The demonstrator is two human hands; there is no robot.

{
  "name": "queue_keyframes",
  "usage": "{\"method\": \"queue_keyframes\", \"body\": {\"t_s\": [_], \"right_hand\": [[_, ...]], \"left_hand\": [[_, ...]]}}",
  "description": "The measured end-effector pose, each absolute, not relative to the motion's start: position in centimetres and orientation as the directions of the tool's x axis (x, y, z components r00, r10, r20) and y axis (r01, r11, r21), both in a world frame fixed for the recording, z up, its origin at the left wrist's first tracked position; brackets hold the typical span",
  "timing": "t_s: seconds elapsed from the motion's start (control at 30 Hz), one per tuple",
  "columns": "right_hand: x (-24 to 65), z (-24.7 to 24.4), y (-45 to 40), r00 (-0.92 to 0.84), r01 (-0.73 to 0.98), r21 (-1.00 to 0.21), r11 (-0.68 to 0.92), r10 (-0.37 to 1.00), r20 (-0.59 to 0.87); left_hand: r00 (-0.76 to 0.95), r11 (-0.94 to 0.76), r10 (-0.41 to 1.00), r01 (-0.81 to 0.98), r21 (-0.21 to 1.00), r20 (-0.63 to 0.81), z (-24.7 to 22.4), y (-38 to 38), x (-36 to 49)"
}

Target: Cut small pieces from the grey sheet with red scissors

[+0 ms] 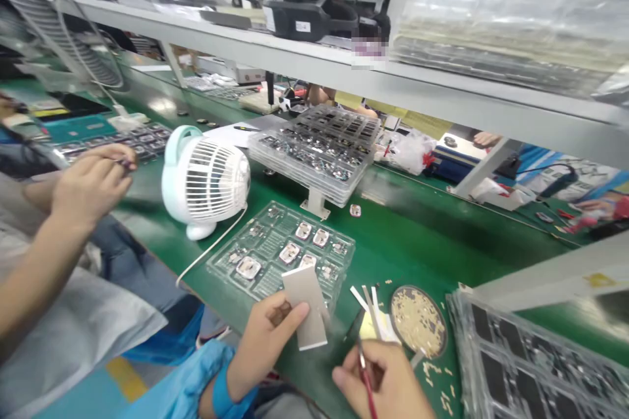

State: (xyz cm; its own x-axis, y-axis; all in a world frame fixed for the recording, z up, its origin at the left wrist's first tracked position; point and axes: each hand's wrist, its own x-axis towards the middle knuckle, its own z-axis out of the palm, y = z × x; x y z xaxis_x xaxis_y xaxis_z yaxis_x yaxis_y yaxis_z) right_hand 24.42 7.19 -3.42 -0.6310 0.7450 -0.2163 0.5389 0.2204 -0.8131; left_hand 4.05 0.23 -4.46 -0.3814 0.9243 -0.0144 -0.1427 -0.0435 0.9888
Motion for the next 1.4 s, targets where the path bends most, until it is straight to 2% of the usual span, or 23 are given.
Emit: {"method": "queue_keyframes", "body": {"t_s": [0.1,0.2,0.4,0.6,0.7,0.8,0.87,1.07,1.4], "right_hand": [[22.8,-2.3,7.1,-0.546,0.453,-0.861,0.232,0.835,-0.062],[21.2,-1.9,6.6,-0.451,0.372,-0.907,0.200,0.893,0.012],[20.9,-2.8,7.0,-0.516,0.382,-0.904,0.194,0.856,-0.034],[21.5,-3.1,7.8,-0.467,0.404,-0.885,0.230,0.884,0.017],[21.4,-3.0,8.0,-0.458,0.412,-0.892,0.187,0.889,-0.025],[21.4,-3.0,8.2,-0.447,0.412,-0.902,0.130,0.891,-0.075],[21.5,-3.1,8.4,-0.424,0.411,-0.904,0.122,0.903,-0.071],[21.6,-3.3,8.5,-0.381,0.405,-0.902,0.151,0.924,-0.017],[21.7,-3.5,7.6,-0.367,0.457,-0.840,0.292,0.922,0.121]], "left_hand": [[-0.401,-0.056,0.916,-0.153,0.987,-0.010,-4.5,-0.7,3.8],[-0.354,-0.021,0.935,-0.119,0.993,-0.023,-4.8,-1.4,4.0],[-0.268,0.042,0.961,-0.098,0.994,-0.067,-5.5,-1.2,4.5],[-0.118,0.134,0.981,-0.161,0.978,-0.154,-5.5,0.2,4.8],[-0.163,0.130,0.977,-0.043,0.991,-0.135,-5.0,0.6,5.0],[-0.267,0.056,0.964,0.167,0.984,-0.010,-4.4,1.0,5.2],[-0.277,0.026,0.960,0.216,0.976,0.036,-4.0,1.3,5.3],[-0.174,0.119,0.977,-0.026,0.993,-0.122,-4.1,2.2,5.3],[-0.219,0.101,0.966,-0.167,0.981,-0.137,-5.1,2.5,5.5]]}}
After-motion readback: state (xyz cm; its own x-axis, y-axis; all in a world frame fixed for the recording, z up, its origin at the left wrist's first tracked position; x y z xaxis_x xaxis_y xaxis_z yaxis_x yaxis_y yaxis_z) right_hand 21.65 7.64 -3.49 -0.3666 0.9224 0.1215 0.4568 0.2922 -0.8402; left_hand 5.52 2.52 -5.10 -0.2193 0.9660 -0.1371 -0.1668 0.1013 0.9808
